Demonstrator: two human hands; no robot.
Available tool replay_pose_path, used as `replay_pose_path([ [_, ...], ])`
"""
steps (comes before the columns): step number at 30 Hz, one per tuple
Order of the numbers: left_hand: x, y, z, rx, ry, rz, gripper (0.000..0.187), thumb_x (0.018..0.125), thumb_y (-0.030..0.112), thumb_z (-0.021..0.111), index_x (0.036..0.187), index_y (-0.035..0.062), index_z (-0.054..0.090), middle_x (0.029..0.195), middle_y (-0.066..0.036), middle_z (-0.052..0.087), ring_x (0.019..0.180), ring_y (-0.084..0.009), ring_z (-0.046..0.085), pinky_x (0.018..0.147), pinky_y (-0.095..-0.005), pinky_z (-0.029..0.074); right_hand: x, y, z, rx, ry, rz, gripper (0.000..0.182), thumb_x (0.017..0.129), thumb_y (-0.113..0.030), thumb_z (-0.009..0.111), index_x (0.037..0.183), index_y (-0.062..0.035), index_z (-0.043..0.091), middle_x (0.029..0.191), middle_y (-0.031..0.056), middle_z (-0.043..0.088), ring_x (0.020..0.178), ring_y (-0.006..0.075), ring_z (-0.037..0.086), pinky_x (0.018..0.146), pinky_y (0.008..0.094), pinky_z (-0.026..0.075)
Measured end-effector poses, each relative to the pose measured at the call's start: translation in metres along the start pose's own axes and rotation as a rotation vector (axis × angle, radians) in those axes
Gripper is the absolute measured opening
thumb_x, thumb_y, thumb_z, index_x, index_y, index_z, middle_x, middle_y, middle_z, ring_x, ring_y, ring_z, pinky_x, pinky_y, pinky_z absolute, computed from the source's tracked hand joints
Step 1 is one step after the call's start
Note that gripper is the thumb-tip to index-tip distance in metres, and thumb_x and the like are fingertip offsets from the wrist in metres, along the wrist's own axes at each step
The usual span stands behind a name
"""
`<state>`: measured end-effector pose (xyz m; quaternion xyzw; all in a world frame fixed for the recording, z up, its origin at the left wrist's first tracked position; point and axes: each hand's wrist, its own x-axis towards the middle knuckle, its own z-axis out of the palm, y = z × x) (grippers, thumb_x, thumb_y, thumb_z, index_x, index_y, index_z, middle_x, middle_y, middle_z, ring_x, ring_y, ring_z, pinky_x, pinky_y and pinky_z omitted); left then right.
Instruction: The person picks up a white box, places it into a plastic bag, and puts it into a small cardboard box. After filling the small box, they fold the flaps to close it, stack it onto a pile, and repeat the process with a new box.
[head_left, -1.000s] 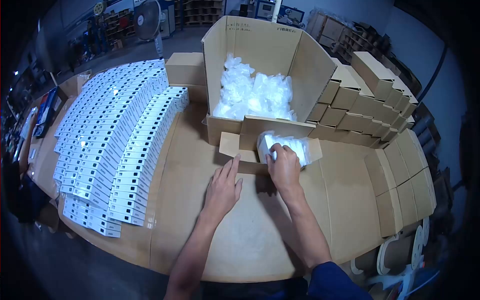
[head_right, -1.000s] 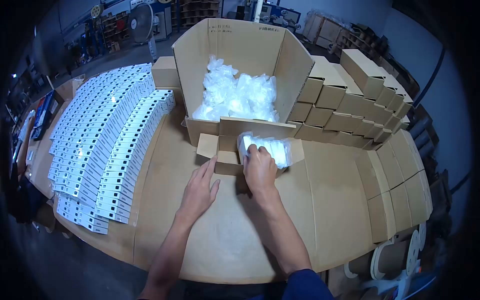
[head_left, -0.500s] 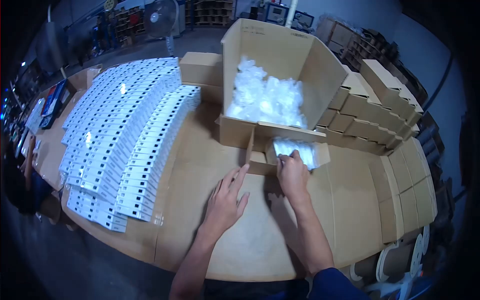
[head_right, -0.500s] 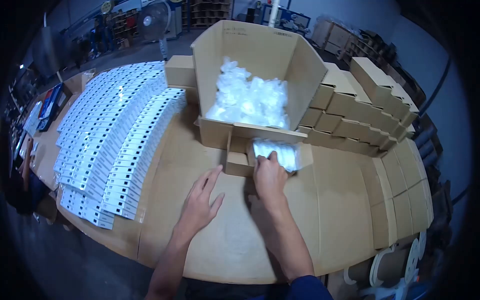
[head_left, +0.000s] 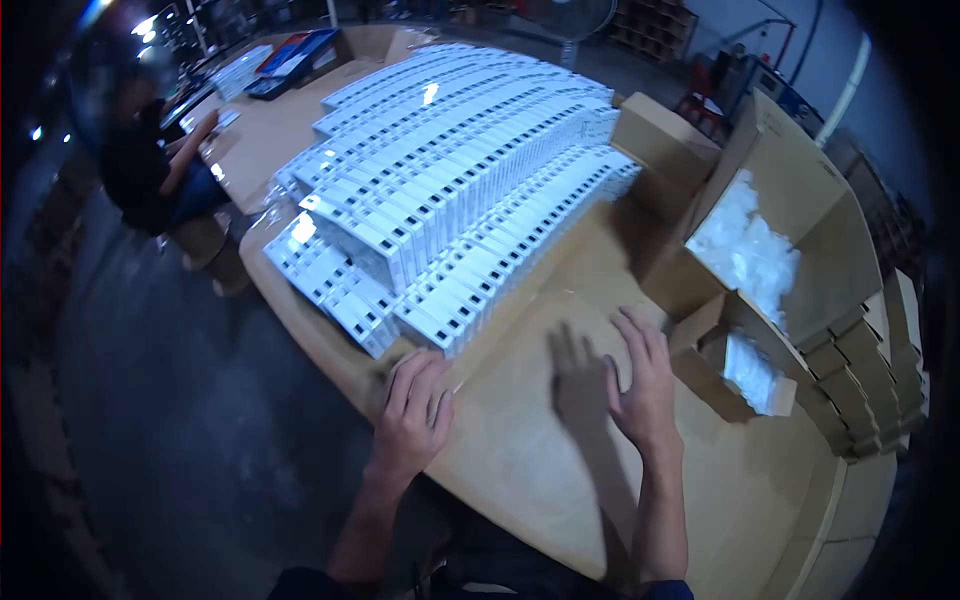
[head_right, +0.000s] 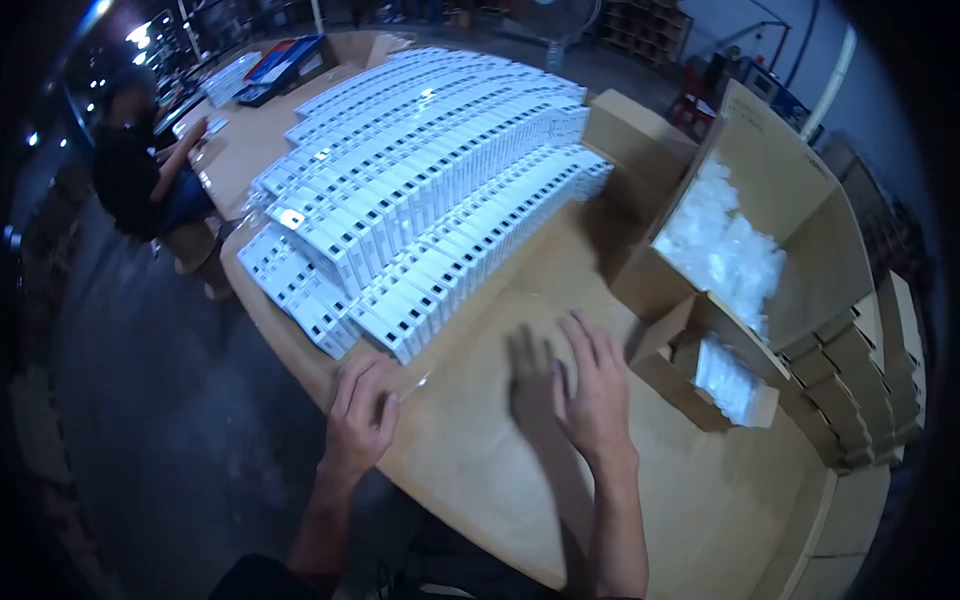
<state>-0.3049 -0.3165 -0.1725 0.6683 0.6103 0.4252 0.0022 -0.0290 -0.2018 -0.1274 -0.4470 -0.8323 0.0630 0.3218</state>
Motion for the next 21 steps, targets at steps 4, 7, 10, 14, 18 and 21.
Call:
replay_pose_path([
  [4,0.008,-0.014,-0.007,0.088,0.003,0.027,0.049,0.085,0.000,0.071,0.133,0.0017,0.060,0.134,-0.016,0.058,0.132,-0.0368,0.054,0.109,-0.0467,0.046,0.013,-0.036,0.045,0.004,-0.225,-0.173,0.055,0.088,-0.005,0.068,0.141,-0.0106,0.055,0.150,0.0143,0.051,0.135,0.0402,0.049,0.109,0.0495,0.045],
  [7,0.013,-0.020,-0.008,0.126,-0.034,0.036,0.053,0.083,-0.001,0.070,0.135,0.0035,0.060,0.137,-0.015,0.060,0.137,-0.0365,0.052,0.110,-0.0477,0.045,0.020,-0.057,0.075,0.006,-0.281,-0.230,0.060,0.087,-0.008,0.067,0.145,-0.0161,0.053,0.154,0.0116,0.049,0.139,0.0398,0.047,0.109,0.0524,0.043],
  [10,0.010,-0.027,-0.005,0.158,-0.022,0.057,0.054,0.083,-0.003,0.071,0.136,0.0048,0.062,0.132,-0.013,0.062,0.132,-0.0353,0.055,0.107,-0.0463,0.047,0.023,-0.070,0.095,-0.047,-0.295,-0.245,0.065,0.084,-0.004,0.065,0.146,-0.0167,0.052,0.156,0.0100,0.046,0.141,0.0400,0.045,0.111,0.0557,0.040],
  [14,0.007,-0.033,-0.005,0.203,0.063,0.067,0.046,0.081,-0.005,0.074,0.125,0.0064,0.070,0.112,-0.009,0.062,0.113,-0.0321,0.059,0.096,-0.0449,0.051,0.021,-0.074,0.099,-0.010,-0.314,-0.204,0.064,0.084,-0.002,0.064,0.146,-0.0158,0.052,0.159,0.0106,0.043,0.143,0.0414,0.043,0.112,0.0572,0.039],
  [18,0.002,-0.039,-0.010,0.266,0.033,0.095,0.035,0.079,0.002,0.074,0.113,0.0115,0.075,0.109,-0.004,0.062,0.109,-0.0262,0.059,0.092,-0.0423,0.048,0.019,-0.076,0.096,0.014,-0.325,-0.171,0.067,0.085,0.000,0.062,0.149,-0.0149,0.049,0.159,0.0142,0.041,0.143,0.0417,0.041,0.112,0.0573,0.039],
  [21,-0.006,-0.028,-0.022,0.238,0.035,0.085,0.035,0.076,0.003,0.077,0.111,0.0114,0.075,0.108,-0.004,0.062,0.109,-0.0276,0.059,0.093,-0.0445,0.048,0.019,-0.080,0.078,0.111,-0.329,-0.111,0.068,0.087,0.000,0.061,0.152,-0.0141,0.046,0.159,0.0189,0.040,0.142,0.0434,0.042,0.112,0.0552,0.039],
])
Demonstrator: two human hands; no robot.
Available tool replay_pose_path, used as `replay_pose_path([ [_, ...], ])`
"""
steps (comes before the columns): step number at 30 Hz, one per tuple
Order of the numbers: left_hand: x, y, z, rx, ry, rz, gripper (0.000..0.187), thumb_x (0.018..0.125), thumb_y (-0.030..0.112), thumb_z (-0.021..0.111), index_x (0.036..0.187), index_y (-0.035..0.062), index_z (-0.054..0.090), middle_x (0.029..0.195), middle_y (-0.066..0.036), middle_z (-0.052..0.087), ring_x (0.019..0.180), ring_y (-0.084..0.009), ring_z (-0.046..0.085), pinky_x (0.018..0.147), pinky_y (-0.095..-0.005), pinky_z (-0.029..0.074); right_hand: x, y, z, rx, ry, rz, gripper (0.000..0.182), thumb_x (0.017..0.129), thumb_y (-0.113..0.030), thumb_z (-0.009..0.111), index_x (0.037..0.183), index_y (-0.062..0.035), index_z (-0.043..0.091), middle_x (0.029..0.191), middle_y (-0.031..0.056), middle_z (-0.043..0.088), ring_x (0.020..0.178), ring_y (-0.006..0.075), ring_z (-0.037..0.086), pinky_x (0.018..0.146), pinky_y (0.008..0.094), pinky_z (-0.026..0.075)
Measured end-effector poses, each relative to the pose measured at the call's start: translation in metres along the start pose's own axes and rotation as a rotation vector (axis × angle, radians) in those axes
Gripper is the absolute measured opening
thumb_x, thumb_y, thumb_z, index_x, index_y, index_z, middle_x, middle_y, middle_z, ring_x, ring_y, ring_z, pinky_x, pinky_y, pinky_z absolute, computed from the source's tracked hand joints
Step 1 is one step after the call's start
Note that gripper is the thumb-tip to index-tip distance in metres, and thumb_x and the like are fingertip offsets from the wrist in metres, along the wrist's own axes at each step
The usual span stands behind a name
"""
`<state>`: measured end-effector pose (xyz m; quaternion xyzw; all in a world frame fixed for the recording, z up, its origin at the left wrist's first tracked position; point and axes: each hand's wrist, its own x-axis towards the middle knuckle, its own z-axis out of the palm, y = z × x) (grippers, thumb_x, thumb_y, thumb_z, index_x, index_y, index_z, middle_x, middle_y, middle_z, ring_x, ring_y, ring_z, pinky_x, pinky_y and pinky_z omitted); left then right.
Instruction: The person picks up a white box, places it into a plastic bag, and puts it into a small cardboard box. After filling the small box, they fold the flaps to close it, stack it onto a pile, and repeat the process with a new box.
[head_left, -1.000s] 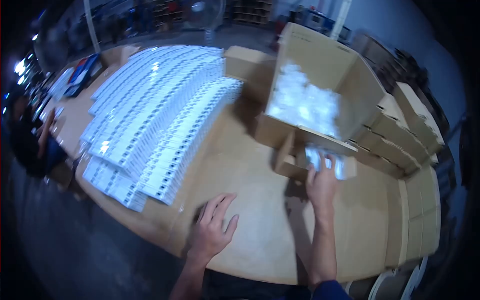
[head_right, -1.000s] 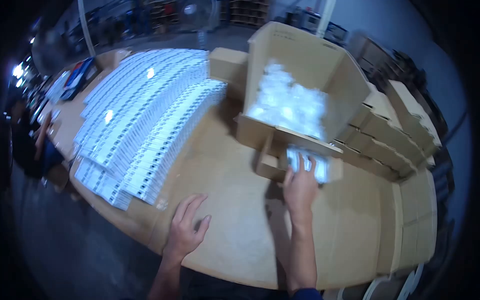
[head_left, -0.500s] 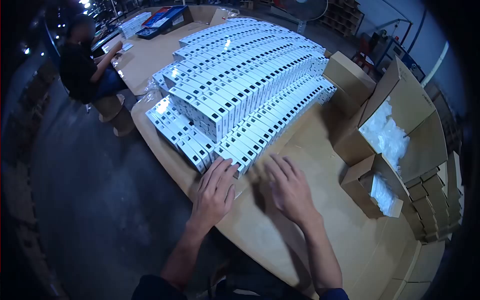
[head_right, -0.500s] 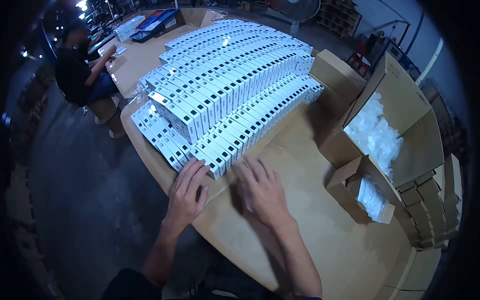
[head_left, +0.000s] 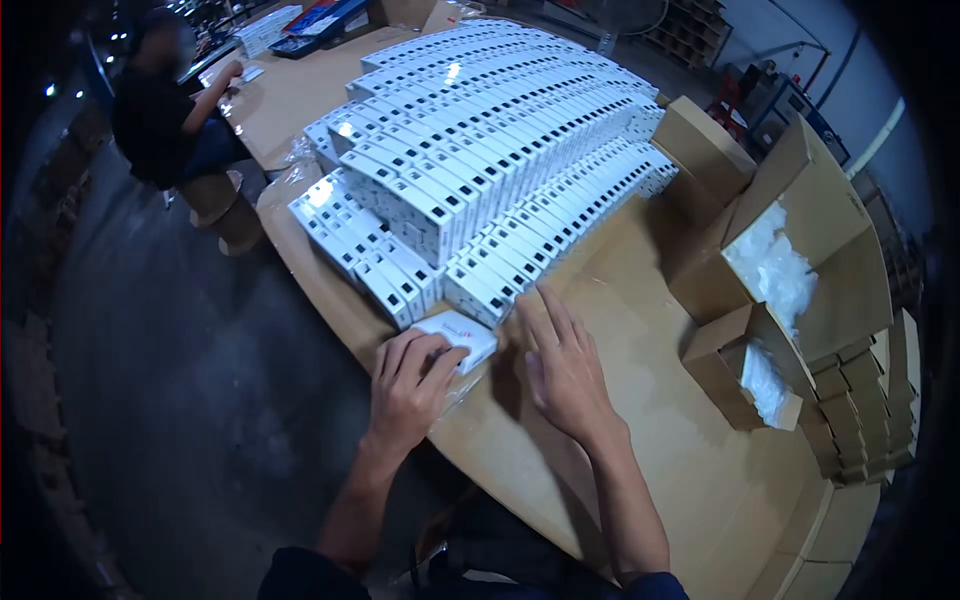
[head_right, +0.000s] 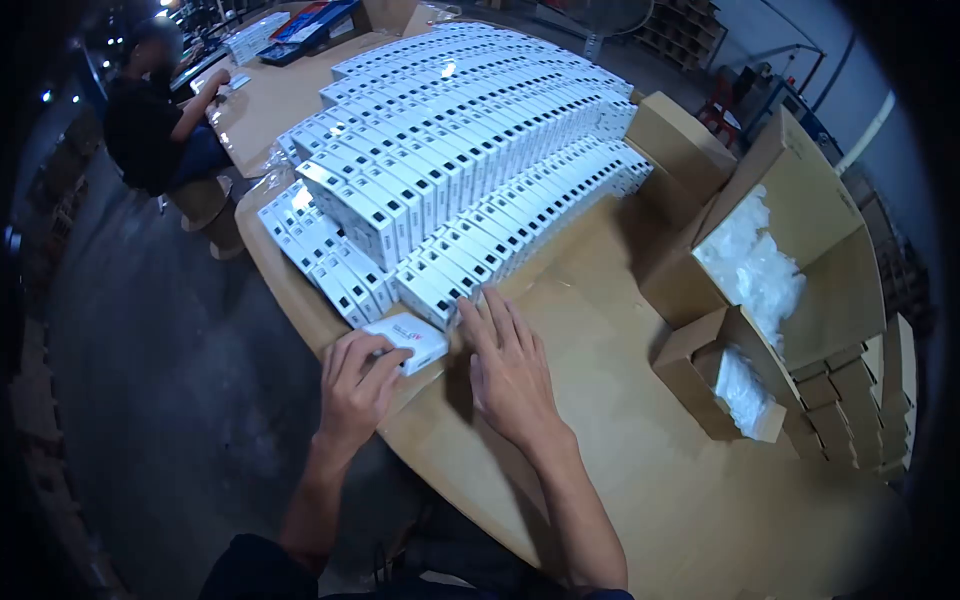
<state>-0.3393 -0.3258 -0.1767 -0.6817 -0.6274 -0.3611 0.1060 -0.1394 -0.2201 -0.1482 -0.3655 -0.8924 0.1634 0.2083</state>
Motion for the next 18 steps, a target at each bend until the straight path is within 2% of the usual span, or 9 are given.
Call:
replay_pose_path([
  [4,-0.013,0.024,-0.002,-0.180,0.057,0.034,0.040,0.069,-0.003,0.082,0.106,0.0095,0.073,0.109,-0.008,0.062,0.112,-0.0325,0.060,0.098,-0.0492,0.049,-0.034,0.007,-0.038,0.243,0.030,0.115,0.064,0.093,-0.004,0.061,0.154,-0.0120,0.043,0.153,0.0269,0.043,0.135,0.0488,0.046,0.113,0.0504,0.041],
  [5,-0.011,0.035,0.004,-0.228,0.068,0.071,0.041,0.068,-0.005,0.082,0.106,0.0094,0.073,0.109,-0.008,0.062,0.112,-0.0334,0.060,0.098,-0.0496,0.050,-0.043,0.013,-0.051,0.387,-0.030,0.158,0.064,0.098,-0.009,0.062,0.157,-0.0111,0.039,0.150,0.0278,0.047,0.131,0.0437,0.053,0.108,0.0457,0.047],
  [8,0.004,0.063,0.022,-0.374,0.096,0.173,0.044,0.067,-0.008,0.082,0.106,0.0096,0.072,0.112,-0.009,0.062,0.112,-0.0358,0.061,0.095,-0.0498,0.052,-0.067,0.022,-0.090,0.745,-0.245,0.381,0.069,0.102,-0.021,0.064,0.162,-0.0142,0.031,0.149,0.0226,0.049,0.124,0.0289,0.060,0.093,0.0387,0.057],
  [9,0.012,0.077,0.030,-0.426,0.099,0.201,0.044,0.067,-0.009,0.082,0.106,0.0098,0.072,0.112,-0.009,0.062,0.112,-0.0362,0.061,0.094,-0.0493,0.053,-0.075,0.025,-0.097,0.825,-0.225,0.365,0.068,0.104,-0.020,0.062,0.163,-0.0102,0.029,0.143,0.0181,0.057,0.113,0.0208,0.063,0.090,0.0348,0.056],
  [12,0.047,0.118,0.049,-0.551,0.073,0.339,0.047,0.068,-0.009,0.081,0.110,0.0096,0.072,0.115,-0.009,0.062,0.113,-0.0361,0.060,0.093,-0.0473,0.055,-0.094,0.043,-0.108,1.026,-0.034,0.267,0.066,0.106,-0.020,0.060,0.164,-0.0115,0.029,0.135,0.0109,0.060,0.102,0.0164,0.062,0.085,0.0320,0.056],
  [13,0.059,0.131,0.056,-0.581,0.050,0.375,0.045,0.069,-0.008,0.081,0.110,0.0093,0.072,0.115,-0.010,0.062,0.113,-0.0356,0.061,0.093,-0.0475,0.055,-0.098,0.045,-0.111,1.240,0.048,0.310,0.058,0.107,-0.017,0.059,0.160,-0.0107,0.038,0.129,0.0051,0.061,0.097,0.0114,0.060,0.083,0.0275,0.054],
  [16,0.111,0.173,0.059,-0.748,-0.126,0.426,0.040,0.075,-0.005,0.078,0.112,0.0076,0.071,0.116,-0.011,0.062,0.113,-0.0341,0.061,0.095,-0.0463,0.055,-0.109,0.071,-0.134,1.108,0.284,0.351,0.046,0.106,-0.013,0.059,0.151,-0.0083,0.050,0.126,0.0033,0.061,0.096,0.0082,0.058,0.083,0.0256,0.053],
  [18,0.153,0.193,0.066,-0.846,-0.239,0.431,0.037,0.078,-0.004,0.076,0.113,0.0059,0.070,0.115,-0.013,0.063,0.113,-0.0334,0.062,0.095,-0.0445,0.055,-0.117,0.092,-0.156,1.137,0.431,0.308,0.034,0.106,-0.008,0.058,0.139,-0.0030,0.058,0.126,0.0043,0.062,0.102,0.0103,0.064,0.083,0.0252,0.055],
])
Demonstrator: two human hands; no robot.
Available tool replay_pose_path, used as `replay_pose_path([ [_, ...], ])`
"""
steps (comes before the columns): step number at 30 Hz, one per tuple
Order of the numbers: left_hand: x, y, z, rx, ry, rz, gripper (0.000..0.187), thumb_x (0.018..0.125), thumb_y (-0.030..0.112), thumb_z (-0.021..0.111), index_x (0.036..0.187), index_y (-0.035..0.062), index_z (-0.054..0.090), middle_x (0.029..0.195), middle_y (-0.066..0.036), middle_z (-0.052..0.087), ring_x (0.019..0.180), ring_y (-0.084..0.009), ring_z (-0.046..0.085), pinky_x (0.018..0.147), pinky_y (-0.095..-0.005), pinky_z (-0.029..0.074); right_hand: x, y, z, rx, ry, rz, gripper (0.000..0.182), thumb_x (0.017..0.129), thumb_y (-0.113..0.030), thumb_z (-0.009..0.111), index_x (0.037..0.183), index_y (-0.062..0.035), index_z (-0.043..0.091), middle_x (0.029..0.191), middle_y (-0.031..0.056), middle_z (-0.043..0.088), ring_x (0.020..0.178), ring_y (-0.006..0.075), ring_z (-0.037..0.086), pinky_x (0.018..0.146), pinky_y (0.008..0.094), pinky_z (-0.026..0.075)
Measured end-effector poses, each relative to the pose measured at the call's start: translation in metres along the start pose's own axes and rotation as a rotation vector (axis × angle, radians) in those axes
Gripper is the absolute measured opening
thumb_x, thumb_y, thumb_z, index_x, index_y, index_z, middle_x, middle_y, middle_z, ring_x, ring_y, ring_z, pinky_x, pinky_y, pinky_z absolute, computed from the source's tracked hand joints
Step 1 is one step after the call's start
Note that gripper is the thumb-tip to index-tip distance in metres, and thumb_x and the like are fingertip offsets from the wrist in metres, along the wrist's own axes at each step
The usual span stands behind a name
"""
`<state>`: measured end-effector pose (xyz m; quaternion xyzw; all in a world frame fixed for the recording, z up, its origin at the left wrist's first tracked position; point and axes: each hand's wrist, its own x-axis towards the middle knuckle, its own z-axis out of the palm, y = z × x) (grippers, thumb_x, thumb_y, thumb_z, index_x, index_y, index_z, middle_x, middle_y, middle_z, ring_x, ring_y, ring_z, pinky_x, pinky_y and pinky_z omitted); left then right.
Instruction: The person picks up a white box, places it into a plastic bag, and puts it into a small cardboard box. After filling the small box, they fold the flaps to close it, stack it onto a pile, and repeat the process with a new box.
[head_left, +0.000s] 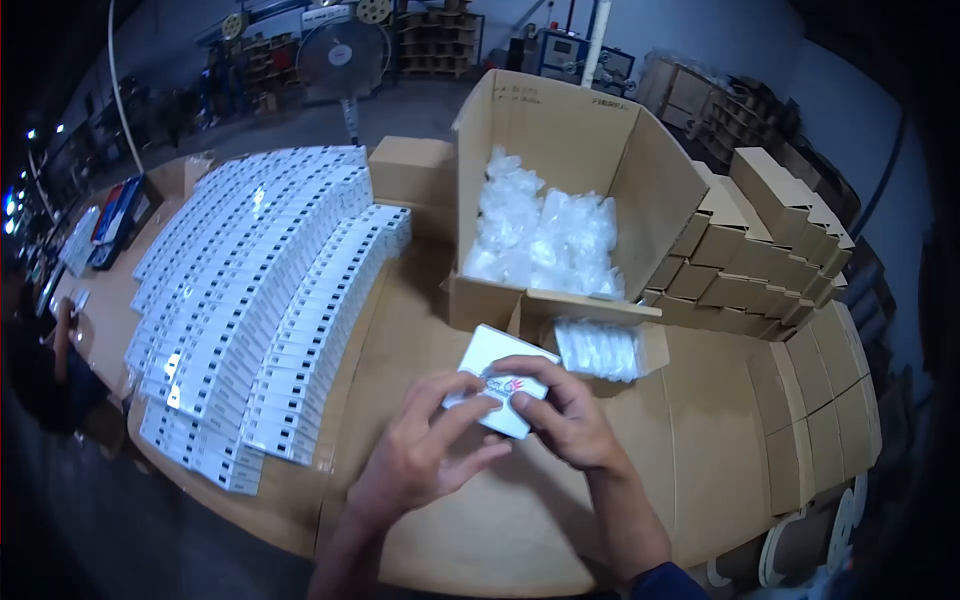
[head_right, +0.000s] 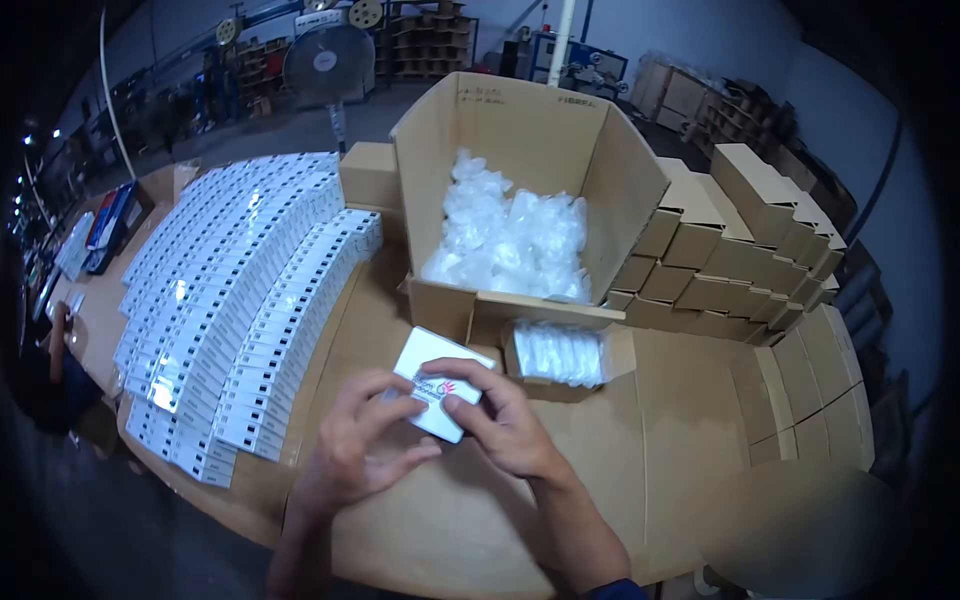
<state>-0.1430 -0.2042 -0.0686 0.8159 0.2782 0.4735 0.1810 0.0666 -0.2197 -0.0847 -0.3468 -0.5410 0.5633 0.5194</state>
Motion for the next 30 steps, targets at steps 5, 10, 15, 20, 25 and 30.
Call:
replay_pose_path([
  [5,0.122,-0.049,0.021,0.201,-0.143,0.165,0.027,0.087,-0.005,0.067,0.112,0.0046,0.068,0.111,-0.015,0.064,0.109,-0.0341,0.064,0.091,-0.0433,0.054,0.031,-0.058,-0.077,-0.217,0.130,-0.151,0.026,0.106,-0.003,0.050,0.128,0.0025,0.063,0.116,0.0102,0.068,0.100,0.0158,0.068,0.085,0.0332,0.064],
  [10,0.202,-0.117,0.073,0.546,-0.466,0.300,0.038,0.085,-0.008,0.064,0.118,0.0085,0.070,0.115,-0.013,0.065,0.112,-0.0332,0.064,0.094,-0.0430,0.055,0.069,-0.093,-0.121,-0.611,0.328,-0.192,0.021,0.102,-0.010,0.059,0.119,-0.0034,0.072,0.093,0.0020,0.068,0.083,0.0062,0.066,0.066,0.0235,0.049],
  [15,0.236,-0.172,0.114,0.644,-0.706,0.228,0.032,0.085,-0.002,0.067,0.112,0.0121,0.076,0.114,-0.013,0.068,0.111,-0.0342,0.066,0.093,-0.0449,0.056,0.098,-0.086,-0.144,-0.614,0.327,-0.243,0.021,0.100,-0.010,0.062,0.117,-0.0065,0.074,0.090,0.0043,0.068,0.075,0.0087,0.067,0.065,0.0242,0.049],
  [20,0.244,-0.192,0.130,0.573,-0.773,0.074,0.018,0.087,0.008,0.071,0.104,0.0061,0.077,0.107,-0.018,0.071,0.104,-0.0377,0.068,0.089,-0.0477,0.056,0.113,-0.074,-0.158,-0.686,0.299,-0.283,0.022,0.097,-0.009,0.065,0.116,-0.0090,0.075,0.093,0.0051,0.066,0.072,0.0090,0.063,0.065,0.0243,0.050],
  [25,0.246,-0.179,0.123,0.341,-0.379,0.114,0.015,0.086,0.007,0.068,0.097,-0.0029,0.068,0.097,-0.024,0.071,0.094,-0.0427,0.068,0.084,-0.0495,0.054,0.120,-0.074,-0.162,-0.914,0.407,-0.096,0.039,0.087,-0.036,0.078,0.118,-0.0122,0.076,0.107,0.0181,0.070,0.090,0.0266,0.065,0.090,0.0388,0.054],
  [30,0.259,-0.159,0.120,0.147,-0.228,0.102,0.013,0.086,0.003,0.065,0.097,-0.0046,0.063,0.090,-0.026,0.071,0.090,-0.0420,0.071,0.081,-0.0462,0.055,0.145,-0.068,-0.162,-1.132,0.473,-0.089,0.055,0.079,-0.047,0.084,0.114,-0.0051,0.076,0.126,0.0260,0.067,0.124,0.0394,0.061,0.107,0.0452,0.047],
])
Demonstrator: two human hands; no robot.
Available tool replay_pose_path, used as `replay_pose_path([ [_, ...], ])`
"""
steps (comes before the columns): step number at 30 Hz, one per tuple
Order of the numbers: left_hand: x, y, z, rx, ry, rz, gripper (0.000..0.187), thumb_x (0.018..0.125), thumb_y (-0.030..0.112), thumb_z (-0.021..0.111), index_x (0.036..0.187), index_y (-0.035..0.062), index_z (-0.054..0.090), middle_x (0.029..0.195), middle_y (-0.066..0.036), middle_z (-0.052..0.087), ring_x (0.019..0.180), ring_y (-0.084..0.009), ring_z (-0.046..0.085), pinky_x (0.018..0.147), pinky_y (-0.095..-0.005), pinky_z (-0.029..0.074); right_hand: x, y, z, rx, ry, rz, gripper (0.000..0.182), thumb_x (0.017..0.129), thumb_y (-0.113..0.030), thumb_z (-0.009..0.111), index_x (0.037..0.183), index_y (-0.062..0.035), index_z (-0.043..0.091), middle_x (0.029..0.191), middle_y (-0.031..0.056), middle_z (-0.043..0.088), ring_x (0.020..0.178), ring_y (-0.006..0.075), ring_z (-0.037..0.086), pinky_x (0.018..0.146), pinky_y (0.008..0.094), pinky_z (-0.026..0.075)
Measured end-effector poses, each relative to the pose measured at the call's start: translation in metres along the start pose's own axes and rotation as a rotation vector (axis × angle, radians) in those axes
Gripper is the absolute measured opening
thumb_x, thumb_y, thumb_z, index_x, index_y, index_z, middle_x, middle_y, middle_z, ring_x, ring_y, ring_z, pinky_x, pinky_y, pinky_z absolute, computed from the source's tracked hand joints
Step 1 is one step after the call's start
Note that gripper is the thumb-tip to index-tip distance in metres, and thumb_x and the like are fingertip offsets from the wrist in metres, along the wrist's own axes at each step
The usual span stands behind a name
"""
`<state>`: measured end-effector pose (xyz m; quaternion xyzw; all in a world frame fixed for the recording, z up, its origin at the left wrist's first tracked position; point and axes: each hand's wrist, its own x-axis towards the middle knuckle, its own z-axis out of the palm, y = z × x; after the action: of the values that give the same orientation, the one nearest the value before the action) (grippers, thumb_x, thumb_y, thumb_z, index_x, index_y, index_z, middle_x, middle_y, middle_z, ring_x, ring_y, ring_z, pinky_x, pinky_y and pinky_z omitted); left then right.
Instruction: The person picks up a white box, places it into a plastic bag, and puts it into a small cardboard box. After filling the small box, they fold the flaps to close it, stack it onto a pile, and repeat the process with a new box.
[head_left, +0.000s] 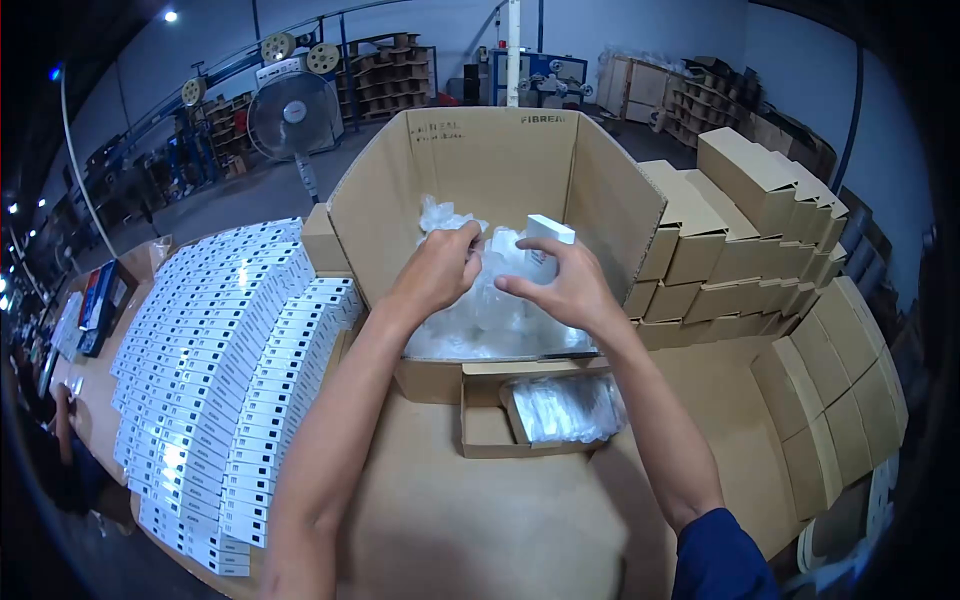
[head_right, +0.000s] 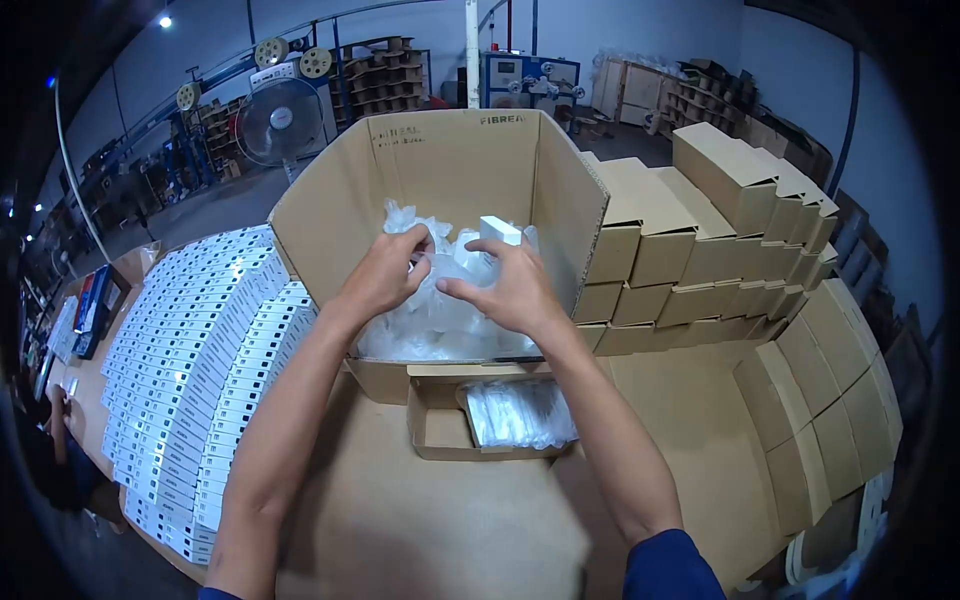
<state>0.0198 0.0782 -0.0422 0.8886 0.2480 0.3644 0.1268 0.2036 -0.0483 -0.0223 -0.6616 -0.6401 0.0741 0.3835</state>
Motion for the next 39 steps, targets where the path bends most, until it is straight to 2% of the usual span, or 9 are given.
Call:
replay_pose_path([
  [7,0.019,-0.007,0.020,-0.124,0.341,-0.149,0.017,0.099,0.011,0.059,0.104,-0.0018,0.069,0.093,-0.020,0.075,0.088,-0.0325,0.074,0.081,-0.0421,0.056,0.027,0.022,0.024,-0.088,0.096,-0.080,0.020,0.085,-0.018,0.076,0.087,0.0017,0.078,0.080,0.0246,0.072,0.097,0.0390,0.070,0.101,0.0450,0.050],
  [12,0.023,0.001,0.032,-0.257,0.549,-0.211,0.019,0.102,0.017,0.061,0.107,-0.0014,0.064,0.084,-0.020,0.070,0.084,-0.0363,0.071,0.081,-0.0450,0.053,0.028,0.031,0.026,0.044,0.068,0.023,0.020,0.087,-0.018,0.074,0.089,0.0015,0.077,0.084,0.0241,0.073,0.089,0.0396,0.071,0.091,0.0452,0.054],
  [13,0.021,0.017,0.019,-0.252,0.368,-0.428,0.036,0.101,0.032,0.066,0.114,-0.0012,0.062,0.084,-0.018,0.069,0.086,-0.0324,0.071,0.085,-0.0441,0.054,0.029,0.033,0.025,0.075,0.072,0.049,0.020,0.087,-0.018,0.074,0.089,0.0013,0.077,0.085,0.0240,0.073,0.089,0.0396,0.071,0.089,0.0452,0.054],
  [16,0.012,-0.002,0.050,-0.178,0.482,-0.121,0.046,0.098,0.044,0.070,0.116,0.0015,0.065,0.095,-0.014,0.070,0.100,-0.0265,0.070,0.091,-0.0390,0.053,0.031,0.037,0.025,0.135,0.113,0.106,0.021,0.088,-0.020,0.074,0.091,0.0003,0.077,0.088,0.0235,0.074,0.090,0.0397,0.071,0.087,0.0450,0.054],
  [21,-0.002,-0.014,0.045,-0.329,0.130,-0.278,0.045,0.076,-0.001,0.070,0.120,-0.0007,0.065,0.113,-0.016,0.073,0.104,-0.0300,0.070,0.095,-0.0388,0.053,0.037,0.038,0.023,0.296,0.217,0.146,0.021,0.089,-0.022,0.074,0.091,-0.0007,0.076,0.093,0.0217,0.074,0.092,0.0360,0.071,0.086,0.0438,0.053],
  [24,-0.001,-0.019,0.039,-0.159,0.132,-0.235,0.041,0.077,0.001,0.071,0.117,-0.0015,0.066,0.108,-0.017,0.073,0.100,-0.0327,0.070,0.093,-0.0409,0.054,0.037,0.039,0.021,0.287,0.316,0.098,0.020,0.089,-0.022,0.074,0.091,-0.0013,0.076,0.093,0.0214,0.073,0.093,0.0350,0.071,0.086,0.0439,0.053],
  [29,-0.009,-0.045,0.042,0.141,-0.106,-0.437,0.083,0.076,0.016,0.080,0.148,0.0019,0.041,0.138,-0.023,0.058,0.126,-0.0382,0.058,0.108,-0.0420,0.047,0.030,0.022,-0.003,0.230,0.310,0.116,0.021,0.092,-0.022,0.072,0.093,-0.0012,0.074,0.093,0.0229,0.070,0.094,0.0368,0.068,0.086,0.0451,0.052],
  [32,-0.011,-0.017,0.025,-0.075,0.125,-0.223,0.091,0.076,0.021,0.082,0.151,0.0009,0.036,0.137,-0.023,0.058,0.128,-0.0381,0.057,0.111,-0.0441,0.044,0.029,0.019,-0.011,0.226,0.278,0.085,0.021,0.093,-0.023,0.071,0.093,-0.0014,0.074,0.096,0.0236,0.070,0.094,0.0360,0.068,0.086,0.0450,0.052],
  [39,-0.005,0.042,0.007,-0.347,0.309,-0.330,0.038,0.091,0.021,0.079,0.122,0.0027,0.067,0.100,-0.010,0.071,0.085,-0.0166,0.071,0.078,-0.0311,0.056,0.017,-0.005,-0.012,0.079,0.329,-0.075,0.022,0.091,-0.023,0.075,0.090,-0.0007,0.073,0.091,0.0242,0.068,0.094,0.0410,0.067,0.086,0.0473,0.051],
])
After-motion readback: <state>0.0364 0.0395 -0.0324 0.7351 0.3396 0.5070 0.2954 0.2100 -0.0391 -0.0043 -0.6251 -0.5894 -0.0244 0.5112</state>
